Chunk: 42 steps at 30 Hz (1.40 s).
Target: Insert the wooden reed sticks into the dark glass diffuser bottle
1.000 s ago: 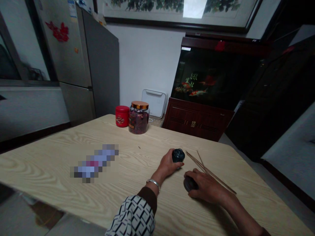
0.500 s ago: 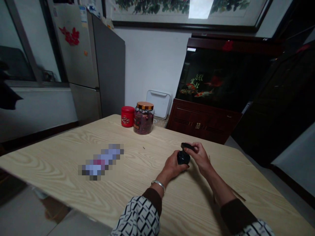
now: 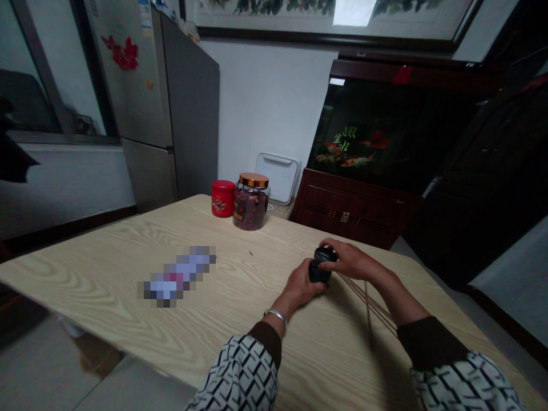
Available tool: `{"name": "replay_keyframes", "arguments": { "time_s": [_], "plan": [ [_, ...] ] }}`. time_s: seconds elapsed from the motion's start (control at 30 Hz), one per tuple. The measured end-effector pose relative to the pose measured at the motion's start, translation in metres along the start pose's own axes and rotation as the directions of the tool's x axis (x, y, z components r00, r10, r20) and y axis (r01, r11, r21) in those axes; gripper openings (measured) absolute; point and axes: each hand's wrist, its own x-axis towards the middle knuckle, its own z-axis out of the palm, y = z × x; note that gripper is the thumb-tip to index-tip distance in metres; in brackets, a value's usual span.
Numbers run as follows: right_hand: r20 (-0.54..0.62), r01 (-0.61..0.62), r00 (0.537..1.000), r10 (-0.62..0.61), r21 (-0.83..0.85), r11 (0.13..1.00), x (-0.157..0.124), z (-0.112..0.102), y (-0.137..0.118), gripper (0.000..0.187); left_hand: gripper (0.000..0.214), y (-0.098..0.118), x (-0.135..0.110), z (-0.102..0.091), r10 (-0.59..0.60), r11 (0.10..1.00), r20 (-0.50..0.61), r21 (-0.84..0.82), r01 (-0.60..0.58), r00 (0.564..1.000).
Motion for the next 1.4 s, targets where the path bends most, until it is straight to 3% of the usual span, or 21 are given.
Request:
{"name": "replay_keyframes", "arguments": {
  "time_s": [0.17, 0.27, 0.37, 0.5, 0.57, 0.63, 0.73, 0.8, 1.03, 1.17, 1.3, 1.4],
  "plan": [
    [0.003, -0.169, 0.984, 0.178, -0.304, 0.938, 0.005, -0.003, -0.020, 0.058, 0.063, 0.000, 0.001, 0.001, -0.003, 1.000, -0.005, -0.011, 0.003, 1.000],
    [0.015, -0.225, 0.969, 0.247, -0.366, 0.903, 0.006, -0.001, -0.025, 0.074, 0.071, 0.000, 0.001, 0.001, -0.015, 0.999, -0.001, -0.033, 0.015, 1.000],
    [0.012, -0.220, 0.973, 0.230, -0.244, 0.944, 0.005, -0.001, -0.020, 0.082, 0.069, -0.001, 0.001, 0.001, -0.008, 1.000, 0.000, -0.027, 0.008, 1.000],
    [0.023, -0.039, 0.999, 0.037, 0.090, 0.995, -0.002, -0.006, -0.005, 0.073, 0.065, -0.001, 0.000, 0.001, 0.006, 1.000, -0.004, -0.008, -0.006, 1.000],
    [0.066, 0.003, 0.998, -0.011, 0.126, 0.992, -0.004, -0.009, -0.003, 0.069, 0.065, -0.001, 0.000, 0.000, 0.005, 1.000, -0.004, -0.011, -0.005, 1.000],
    [0.037, -0.068, 0.997, 0.068, 0.016, 0.998, -0.006, -0.011, -0.007, 0.069, 0.064, 0.001, 0.000, -0.001, 0.007, 1.000, 0.001, -0.017, -0.007, 1.000],
    [-0.140, -0.279, 0.956, 0.256, -0.182, 0.943, -0.008, -0.012, -0.015, 0.078, 0.064, 0.004, -0.001, -0.003, 0.000, 1.000, 0.006, -0.016, 0.000, 1.000],
    [-0.200, -0.325, 0.937, 0.285, -0.208, 0.923, -0.008, -0.012, -0.018, 0.081, 0.064, 0.005, -0.001, -0.003, -0.005, 1.000, 0.001, -0.011, 0.005, 1.000],
    [-0.084, -0.114, 0.989, 0.119, 0.062, 0.991, -0.006, -0.008, -0.005, 0.064, 0.065, 0.003, 0.000, -0.002, -0.005, 1.000, 0.000, 0.006, 0.005, 1.000],
    [-0.047, -0.083, 0.995, 0.089, 0.105, 0.991, -0.009, -0.004, 0.004, 0.064, 0.064, 0.003, -0.001, -0.002, -0.003, 1.000, 0.001, 0.003, 0.003, 1.000],
    [-0.042, -0.028, 0.999, 0.029, 0.022, 0.999, -0.009, -0.001, 0.003, 0.062, 0.064, 0.003, -0.001, -0.002, -0.008, 1.000, -0.010, 0.004, 0.008, 1.000],
    [-0.066, -0.137, 0.990, 0.126, -0.213, 0.967, -0.006, 0.001, -0.010, 0.050, 0.065, 0.001, 0.000, -0.002, -0.005, 1.000, 0.001, 0.004, 0.005, 1.000]
  ]
}}
